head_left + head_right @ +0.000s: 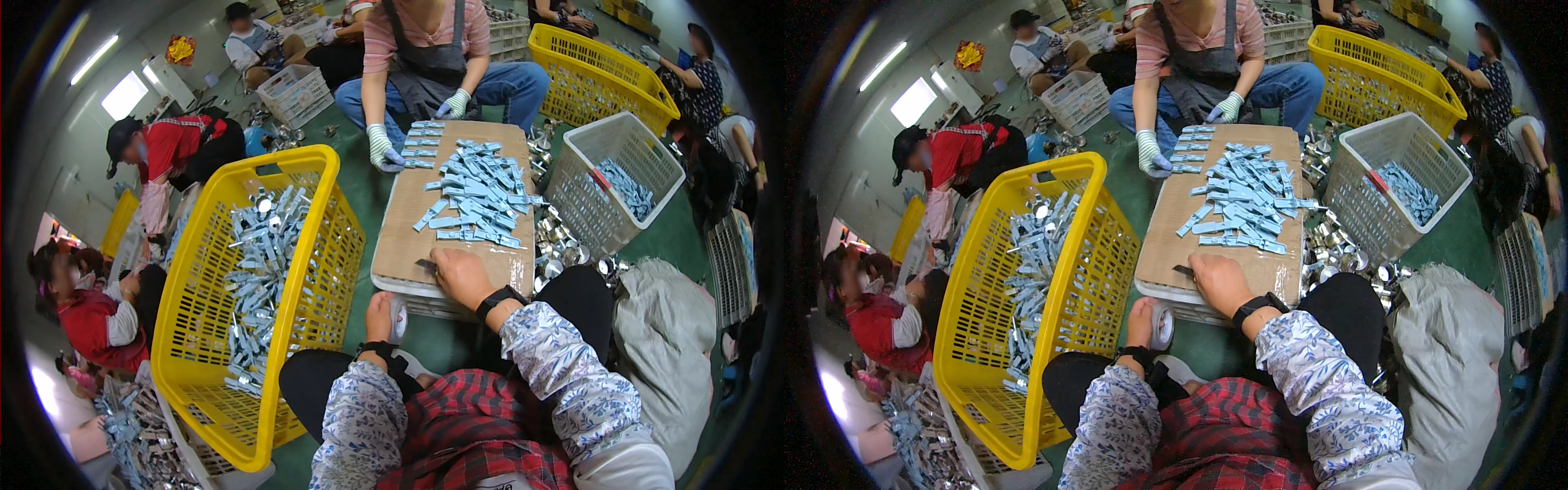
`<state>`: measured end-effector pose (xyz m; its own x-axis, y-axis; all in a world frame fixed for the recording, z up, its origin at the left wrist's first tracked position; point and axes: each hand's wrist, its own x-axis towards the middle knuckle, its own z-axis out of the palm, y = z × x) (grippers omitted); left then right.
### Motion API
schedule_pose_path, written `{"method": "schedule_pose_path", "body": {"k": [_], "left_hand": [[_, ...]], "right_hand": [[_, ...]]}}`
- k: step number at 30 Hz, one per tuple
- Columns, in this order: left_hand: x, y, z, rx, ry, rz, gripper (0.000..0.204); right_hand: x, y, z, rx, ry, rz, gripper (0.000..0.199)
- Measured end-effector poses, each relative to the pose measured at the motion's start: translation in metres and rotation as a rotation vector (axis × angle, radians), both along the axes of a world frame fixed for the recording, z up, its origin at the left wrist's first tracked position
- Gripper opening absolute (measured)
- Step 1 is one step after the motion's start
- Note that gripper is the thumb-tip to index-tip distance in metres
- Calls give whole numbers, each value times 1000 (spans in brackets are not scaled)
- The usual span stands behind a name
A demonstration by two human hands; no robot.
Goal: Sorting and assembling small metal bracket components in a factory setting.
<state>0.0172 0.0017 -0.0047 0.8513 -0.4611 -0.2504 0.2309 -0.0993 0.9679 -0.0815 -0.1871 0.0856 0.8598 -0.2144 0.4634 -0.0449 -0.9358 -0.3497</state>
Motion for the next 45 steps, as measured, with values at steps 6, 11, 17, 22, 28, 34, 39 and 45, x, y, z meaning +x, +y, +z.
{"method": "schedule_pose_path", "body": {"k": [6, 11, 17, 22, 28, 34, 39, 45], "left_hand": [[7, 3, -4, 76, -36, -6, 21], [3, -1, 3, 119, -41, -11, 23], [1, 2, 2, 97, -56, -2, 20], [2, 3, 1, 103, -36, 35, 20], [2, 5, -1, 59, -69, -13, 20], [0, 5, 6, 57, 38, -4, 19], [0, 4, 3, -9, 40, 39, 18], [3, 5, -1, 17, 9, 1, 19]], "right_hand": [[32, -14, 23, -176, -100, 43, 22], [57, -27, 7, -371, -92, 80, 27], [55, -39, -6, -392, -47, 12, 21], [42, -47, -6, -326, 45, -9, 18], [27, -41, 6, -353, -53, -27, 18], [4, -4, 32, -50, -68, 28, 8], [-15, 11, 16, 19, -20, -27, 6], [-18, 10, -10, 38, -22, -195, 8]]}}
